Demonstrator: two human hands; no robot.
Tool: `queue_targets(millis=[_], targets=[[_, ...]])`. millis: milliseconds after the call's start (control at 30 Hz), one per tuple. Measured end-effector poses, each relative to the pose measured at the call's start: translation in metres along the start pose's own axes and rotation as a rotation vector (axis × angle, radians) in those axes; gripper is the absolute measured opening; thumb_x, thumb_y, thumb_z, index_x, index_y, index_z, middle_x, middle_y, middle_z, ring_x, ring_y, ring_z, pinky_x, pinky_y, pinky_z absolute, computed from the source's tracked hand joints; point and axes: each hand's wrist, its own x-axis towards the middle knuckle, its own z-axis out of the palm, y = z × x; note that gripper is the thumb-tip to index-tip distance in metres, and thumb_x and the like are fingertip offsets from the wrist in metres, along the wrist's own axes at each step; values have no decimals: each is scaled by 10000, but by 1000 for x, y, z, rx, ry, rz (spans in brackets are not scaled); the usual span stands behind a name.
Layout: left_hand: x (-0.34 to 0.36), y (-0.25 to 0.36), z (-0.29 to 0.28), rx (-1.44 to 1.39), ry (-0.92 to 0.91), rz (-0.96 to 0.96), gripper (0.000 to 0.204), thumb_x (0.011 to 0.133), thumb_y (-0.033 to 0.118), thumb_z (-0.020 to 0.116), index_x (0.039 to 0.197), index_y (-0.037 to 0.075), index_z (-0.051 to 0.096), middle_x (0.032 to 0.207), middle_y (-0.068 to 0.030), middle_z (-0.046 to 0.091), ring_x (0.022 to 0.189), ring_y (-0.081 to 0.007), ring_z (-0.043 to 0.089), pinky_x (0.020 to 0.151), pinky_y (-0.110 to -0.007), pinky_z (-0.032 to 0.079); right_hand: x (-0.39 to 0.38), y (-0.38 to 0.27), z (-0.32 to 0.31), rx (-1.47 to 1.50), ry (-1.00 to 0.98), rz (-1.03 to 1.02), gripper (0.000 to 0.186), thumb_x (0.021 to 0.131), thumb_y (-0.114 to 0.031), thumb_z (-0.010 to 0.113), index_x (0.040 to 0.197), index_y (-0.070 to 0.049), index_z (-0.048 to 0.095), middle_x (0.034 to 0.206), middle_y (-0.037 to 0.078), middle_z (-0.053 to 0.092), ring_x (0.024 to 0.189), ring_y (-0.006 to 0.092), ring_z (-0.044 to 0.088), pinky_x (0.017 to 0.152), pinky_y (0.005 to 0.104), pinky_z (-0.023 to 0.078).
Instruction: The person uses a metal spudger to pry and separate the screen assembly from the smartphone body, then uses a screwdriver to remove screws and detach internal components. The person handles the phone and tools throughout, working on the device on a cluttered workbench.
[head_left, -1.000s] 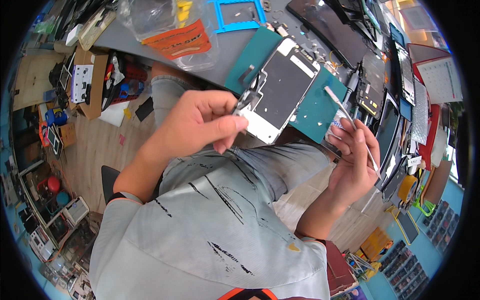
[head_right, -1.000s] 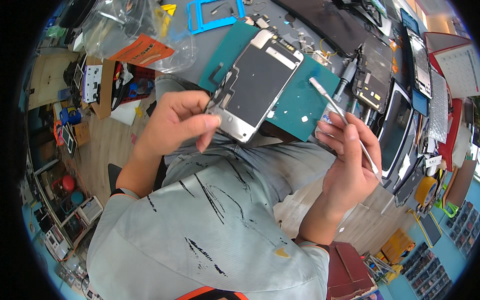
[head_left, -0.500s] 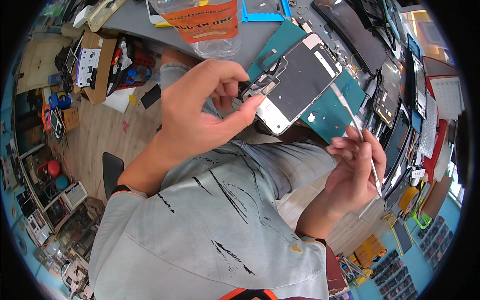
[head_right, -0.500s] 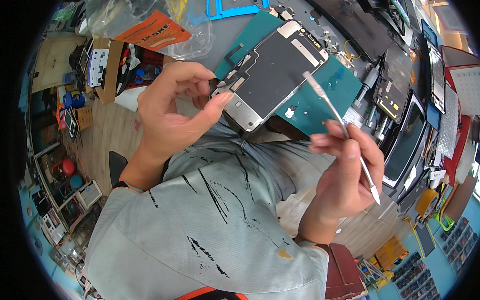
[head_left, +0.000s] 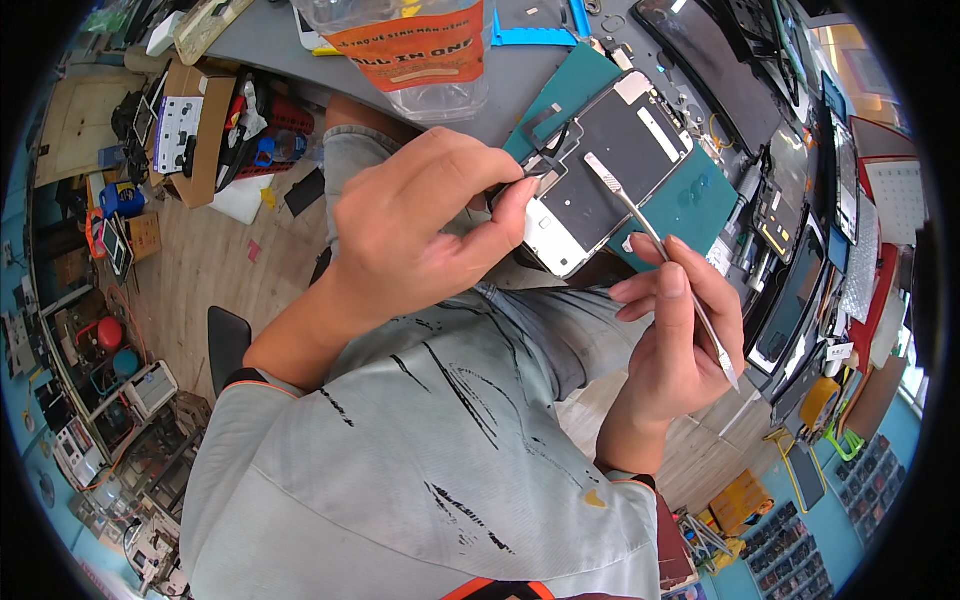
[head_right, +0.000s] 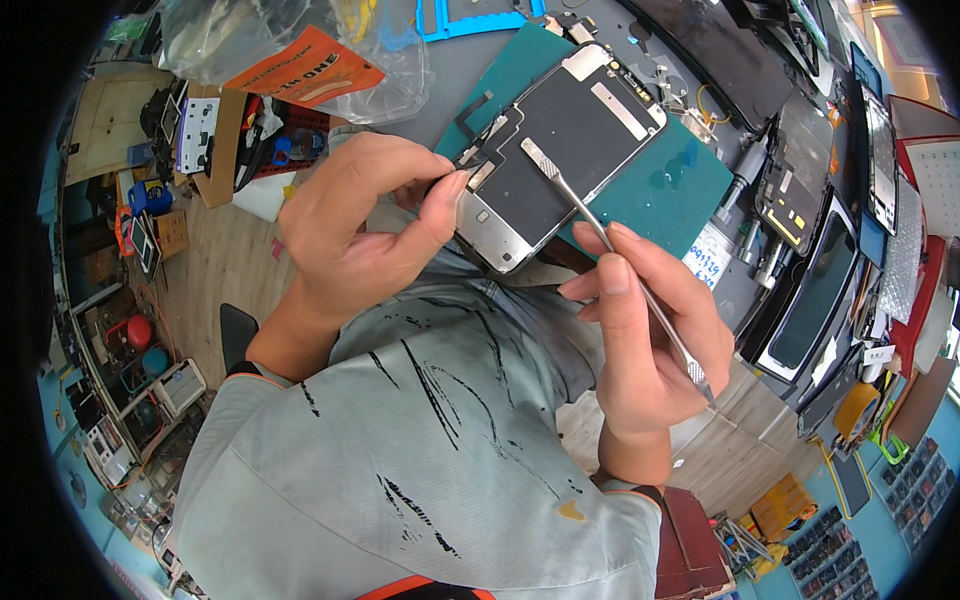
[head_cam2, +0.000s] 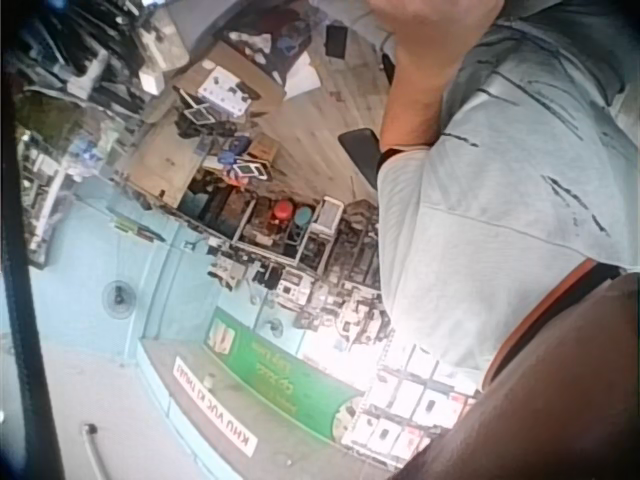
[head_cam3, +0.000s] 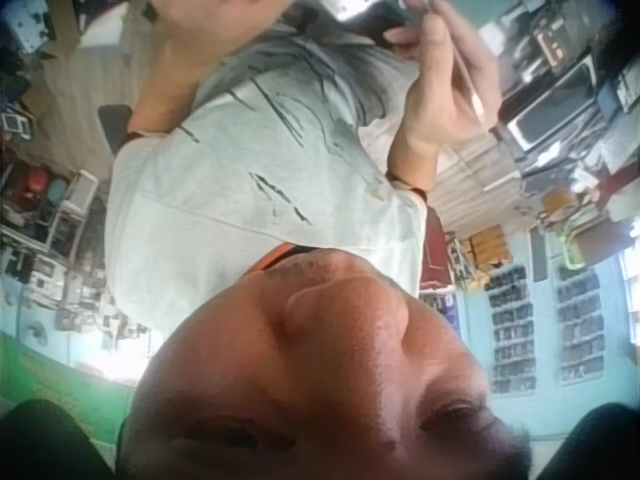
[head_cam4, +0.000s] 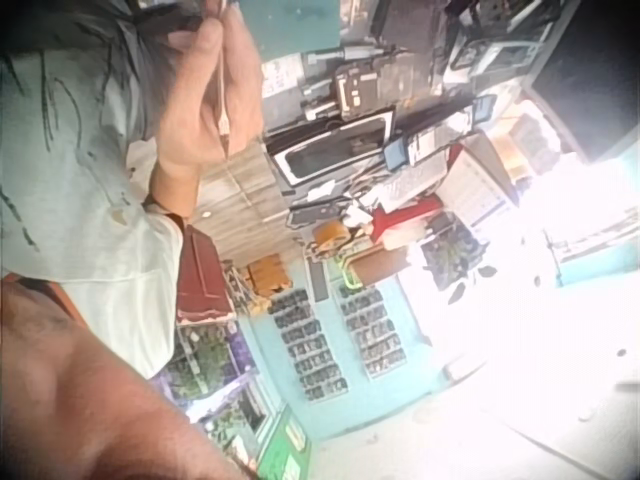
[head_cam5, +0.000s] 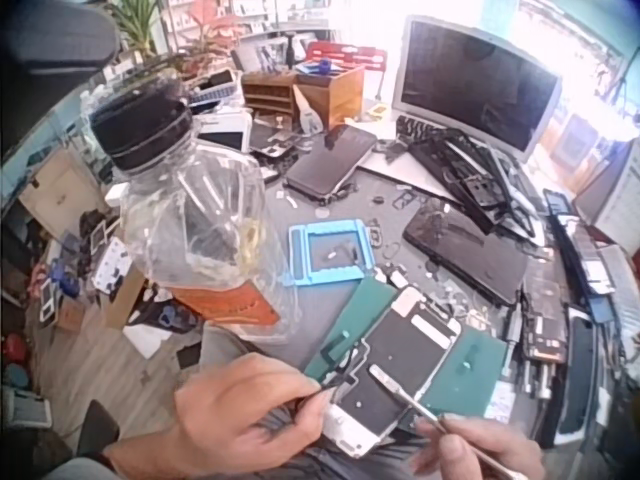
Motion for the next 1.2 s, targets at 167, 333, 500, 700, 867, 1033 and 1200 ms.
queue_targets(millis=[167,333,500,700,867,1033,1200], targets=[[-1,1,2,-3,22,1,223,816,-115,833,1001,-23,747,859,-93,755,660,-127,667,555,-256,520,3,-4,2,-1,-7,28,215,1047,26,673,1238,114,718,1078,291,806,779,206,796,598,235,585],[-4,-1,3,-19,30,-4,225,820,-114,833,1009,-28,745,869,-102,757,661,-129,669,558,-257,526,4,-2,2,-12,-14,34,215,1043,35,671,1236,117,718,1070,288,808,779,206,798,583,231,572],[-3,-2,3,-15,30,5,232,812,-113,834,1010,-29,745,867,-100,755,657,-128,665,556,-257,522,5,-2,3,-18,-20,35,213,1041,36,672,1233,115,720,1069,289,808,782,207,800,577,229,567],[-1,3,0,31,18,18,305,742,-67,849,1028,-15,757,900,-96,714,687,-145,616,571,-267,487,3,-2,2,10,2,43,217,1050,5,677,1238,109,712,1072,297,804,767,222,795,567,240,567],[28,-3,-15,106,-77,236,432,711,-4,755,1142,-7,777,985,-106,636,751,-194,570,598,-309,471,3,1,0,84,38,82,226,1063,-34,682,1240,105,698,1082,310,794,753,237,786,567,261,580],[47,-3,-10,100,-239,260,543,707,7,636,1235,-10,761,973,-113,600,714,-206,543,582,-342,461,3,2,-2,145,53,102,222,1064,-24,681,1247,101,700,1092,311,792,763,236,786,588,270,596],[45,5,-8,154,-361,159,637,712,-1,573,1336,-3,703,919,-120,593,619,-245,536,551,-393,470,3,0,-2,118,33,127,225,1058,3,675,1257,103,706,1095,301,797,764,219,784,605,262,599]])
